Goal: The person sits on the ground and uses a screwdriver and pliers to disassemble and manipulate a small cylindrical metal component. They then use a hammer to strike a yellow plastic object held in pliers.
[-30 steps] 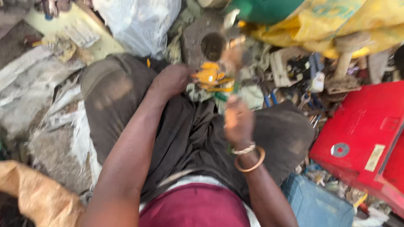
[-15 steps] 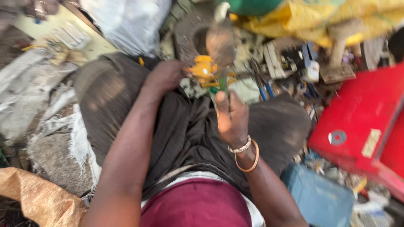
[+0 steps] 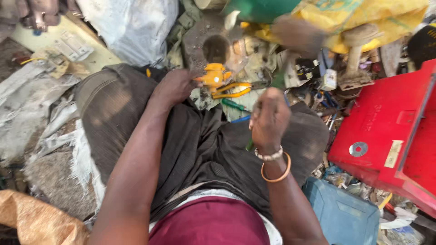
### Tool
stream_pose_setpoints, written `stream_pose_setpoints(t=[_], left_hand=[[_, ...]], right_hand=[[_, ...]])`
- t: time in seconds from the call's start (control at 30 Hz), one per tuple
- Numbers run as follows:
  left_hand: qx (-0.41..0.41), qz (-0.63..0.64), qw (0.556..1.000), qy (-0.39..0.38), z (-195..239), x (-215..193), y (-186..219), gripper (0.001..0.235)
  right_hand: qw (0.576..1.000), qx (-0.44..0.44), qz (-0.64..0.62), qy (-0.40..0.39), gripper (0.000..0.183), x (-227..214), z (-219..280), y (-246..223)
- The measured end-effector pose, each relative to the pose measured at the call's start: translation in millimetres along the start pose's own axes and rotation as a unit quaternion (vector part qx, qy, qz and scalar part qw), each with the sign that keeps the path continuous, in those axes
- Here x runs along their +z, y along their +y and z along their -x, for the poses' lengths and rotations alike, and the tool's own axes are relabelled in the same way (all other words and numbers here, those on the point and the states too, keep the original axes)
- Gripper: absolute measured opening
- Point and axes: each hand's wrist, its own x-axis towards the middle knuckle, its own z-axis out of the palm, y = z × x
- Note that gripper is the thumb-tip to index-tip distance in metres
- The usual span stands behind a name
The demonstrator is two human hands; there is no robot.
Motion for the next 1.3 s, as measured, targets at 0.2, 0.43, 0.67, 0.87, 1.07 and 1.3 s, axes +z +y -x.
stream_pose_setpoints(t=[0.2,0.43,0.67,0.87,1.07,1.3], left_hand=[[-0.017,-0.017,1.0,0.006,2.2,-2.9,-3.8,0.03],[0.028,-0.005,1.0,0.006,6.9,0.6,-9.8,0.025],[0.027,0.007,0.999,0.022,6.3,-10.7,1.0,0.043],[-0.005,-0.021,1.0,-0.008,10.3,-17.8,9.5,0.04],[-0.048,-0.024,0.998,-0.035,12.1,-8.7,6.0,0.024],[-0.007,0.029,0.999,0.033,4.5,-12.6,2.0,0.036]], right_hand=[[0.923,-0.329,0.198,0.019,0.044,26.5,-16.2,46.7],[0.999,0.008,0.04,-0.016,0.039,-12.3,-28.6,7.9],[0.973,-0.117,0.201,-0.005,0.044,33.4,-20.1,15.0],[0.976,0.036,0.202,-0.077,0.042,13.5,-17.0,18.8],[0.978,-0.168,0.083,0.092,0.038,-2.2,-17.1,21.2],[0.947,-0.039,0.309,-0.075,0.038,32.4,10.0,34.7]])
